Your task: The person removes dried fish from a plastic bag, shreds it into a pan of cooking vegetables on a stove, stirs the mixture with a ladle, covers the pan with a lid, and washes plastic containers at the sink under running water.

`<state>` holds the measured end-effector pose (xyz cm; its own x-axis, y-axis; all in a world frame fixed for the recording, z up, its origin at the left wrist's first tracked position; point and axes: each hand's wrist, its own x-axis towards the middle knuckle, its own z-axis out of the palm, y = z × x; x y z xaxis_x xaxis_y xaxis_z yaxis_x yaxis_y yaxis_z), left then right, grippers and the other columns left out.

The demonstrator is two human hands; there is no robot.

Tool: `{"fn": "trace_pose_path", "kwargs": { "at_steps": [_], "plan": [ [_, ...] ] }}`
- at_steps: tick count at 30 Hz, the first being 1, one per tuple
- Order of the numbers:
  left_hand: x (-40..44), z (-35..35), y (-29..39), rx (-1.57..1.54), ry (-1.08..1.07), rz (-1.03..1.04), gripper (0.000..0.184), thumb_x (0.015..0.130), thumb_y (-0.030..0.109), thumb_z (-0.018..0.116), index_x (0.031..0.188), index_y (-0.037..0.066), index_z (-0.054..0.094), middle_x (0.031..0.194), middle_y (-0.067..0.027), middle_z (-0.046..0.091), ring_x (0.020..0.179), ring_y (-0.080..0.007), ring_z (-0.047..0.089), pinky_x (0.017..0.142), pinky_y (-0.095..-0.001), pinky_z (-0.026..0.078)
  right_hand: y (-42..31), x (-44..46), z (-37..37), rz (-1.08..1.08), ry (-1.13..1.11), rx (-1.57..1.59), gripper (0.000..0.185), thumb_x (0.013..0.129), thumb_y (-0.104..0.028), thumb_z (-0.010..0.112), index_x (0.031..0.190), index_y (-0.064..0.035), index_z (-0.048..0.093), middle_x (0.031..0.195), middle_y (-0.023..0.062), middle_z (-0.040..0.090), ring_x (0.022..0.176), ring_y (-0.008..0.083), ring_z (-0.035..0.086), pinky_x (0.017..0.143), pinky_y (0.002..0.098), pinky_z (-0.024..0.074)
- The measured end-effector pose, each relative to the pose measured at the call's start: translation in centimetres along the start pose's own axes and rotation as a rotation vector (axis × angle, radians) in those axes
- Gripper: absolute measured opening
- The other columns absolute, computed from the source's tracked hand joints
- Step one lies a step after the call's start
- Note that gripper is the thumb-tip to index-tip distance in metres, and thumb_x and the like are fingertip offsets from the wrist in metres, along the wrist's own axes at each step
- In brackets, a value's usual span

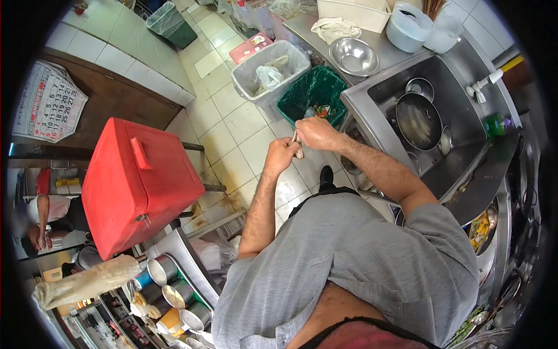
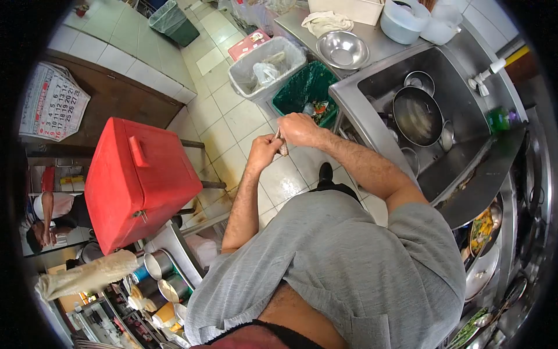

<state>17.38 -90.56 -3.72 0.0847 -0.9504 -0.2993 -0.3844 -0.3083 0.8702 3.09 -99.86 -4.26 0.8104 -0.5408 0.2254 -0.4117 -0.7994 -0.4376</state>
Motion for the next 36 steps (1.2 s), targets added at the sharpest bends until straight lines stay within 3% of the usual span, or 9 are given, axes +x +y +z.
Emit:
{"fn": "trace_pose_path", "kwargs": {
  "at_steps": [6, 11, 20, 22, 24, 28, 30, 32, 36],
  "plan": [
    [5.1, 0.8, -0.2, 0.13, 0.157, 0.274, 0.022, 0.08, 0.018, 0.054, 0.072, -0.002, 0.062, 0.062, -0.0088, 0.061, 0.059, -0.0157, 0.058, 0.058, -0.0301, 0.046, 5.2, 2.4, -0.5, 0.814, -0.231, 1.628, 0.015, 0.082, -0.01, 0.055, 0.068, -0.0064, 0.049, 0.057, -0.0027, 0.042, 0.045, 0.0089, 0.035, 0.041, 0.0263, 0.0265],
    [8.1, 0.8, 0.2, 0.075, 0.175, 0.175, 0.022, 0.081, 0.017, 0.053, 0.074, -0.001, 0.062, 0.064, -0.0068, 0.062, 0.06, -0.0135, 0.057, 0.058, -0.0281, 0.045, 6.1, 4.6, -0.6, 0.893, -0.021, 1.832, 0.019, 0.083, -0.01, 0.054, 0.066, -0.0104, 0.045, 0.054, -0.0037, 0.037, 0.042, 0.0068, 0.028, 0.04, 0.0247, 0.0217],
    [9.4, -1.4, -2.6, 0.184, 0.12, 0.178, 0.022, 0.08, 0.017, 0.053, 0.073, -0.002, 0.063, 0.062, -0.0094, 0.061, 0.06, -0.0157, 0.058, 0.058, -0.0293, 0.045, 5.8, 8.6, -2.9, 0.758, 0.166, 1.793, 0.015, 0.083, -0.011, 0.057, 0.071, -0.0068, 0.049, 0.058, -0.0038, 0.039, 0.043, 0.0042, 0.031, 0.039, 0.021, 0.0235],
    [9.2, -0.8, -6.0, 0.353, 0.082, 0.226, 0.022, 0.079, 0.017, 0.054, 0.073, -0.002, 0.063, 0.061, -0.0118, 0.059, 0.059, -0.0192, 0.058, 0.058, -0.0319, 0.046, 6.5, 10.8, -6.4, 0.627, 0.203, 1.531, 0.013, 0.083, -0.013, 0.058, 0.075, -0.0038, 0.054, 0.06, -0.0037, 0.042, 0.047, 0.0051, 0.036, 0.042, 0.0203, 0.028],
    [8.4, 0.1, -8.8, -0.186, 0.052, -0.044, 0.024, 0.083, 0.017, 0.053, 0.072, -0.003, 0.061, 0.062, -0.0048, 0.058, 0.057, -0.0108, 0.053, 0.054, -0.027, 0.042, 8.4, 12.5, -6.5, 0.481, 0.23, 0.883, 0.013, 0.084, -0.018, 0.058, 0.084, -0.0046, 0.06, 0.058, -0.0021, 0.045, 0.05, 0.0137, 0.045, 0.048, 0.028, 0.0385],
    [9.4, -2.2, -5.8, -0.366, 0.078, -0.113, 0.027, 0.087, 0.021, 0.052, 0.072, -0.001, 0.059, 0.061, 0.0004, 0.049, 0.056, -0.0073, 0.041, 0.053, -0.0232, 0.034, 13.1, 13.5, -2.4, 0.641, -0.037, 0.124, 0.019, 0.082, -0.02, 0.061, 0.095, -0.0064, 0.063, 0.068, 0.0043, 0.053, 0.064, 0.0251, 0.055, 0.064, 0.0374, 0.0452],
    [10.4, -3.4, -4.4, -0.406, 0.061, -0.08, 0.025, 0.087, 0.021, 0.053, 0.075, 0.0, 0.059, 0.063, 0.0003, 0.051, 0.057, -0.0073, 0.041, 0.054, -0.0226, 0.034, 14.3, 12.5, -1.1, 0.434, 0.047, -0.302, 0.028, 0.079, -0.021, 0.062, 0.105, -0.009, 0.063, 0.095, 0.0161, 0.056, 0.088, 0.0334, 0.056, 0.079, 0.0396, 0.0449],
    [11.7, -4.5, -2.6, -0.484, 0.1, 0.0, 0.025, 0.087, 0.023, 0.054, 0.078, 0.0, 0.059, 0.064, 0.0019, 0.051, 0.057, -0.0055, 0.041, 0.052, -0.0216, 0.033, 13.9, 12.9, -1.2, 0.559, -0.018, -0.218, 0.029, 0.077, -0.019, 0.061, 0.105, -0.0101, 0.062, 0.111, 0.0199, 0.049, 0.103, 0.0328, 0.051, 0.086, 0.0387, 0.0419],
    [13.8, -5.0, 0.6, -0.6, -0.002, 0.103, 0.022, 0.088, 0.021, 0.054, 0.082, 0.001, 0.06, 0.068, 0.0021, 0.053, 0.058, -0.0045, 0.041, 0.052, -0.0208, 0.032, 10.8, 10.7, -2.8, 0.626, 0.208, 0.561, 0.031, 0.08, -0.031, 0.062, 0.095, -0.0034, 0.064, 0.078, 0.0102, 0.065, 0.066, 0.0172, 0.06, 0.063, 0.0303, 0.0479]
  ]
}}
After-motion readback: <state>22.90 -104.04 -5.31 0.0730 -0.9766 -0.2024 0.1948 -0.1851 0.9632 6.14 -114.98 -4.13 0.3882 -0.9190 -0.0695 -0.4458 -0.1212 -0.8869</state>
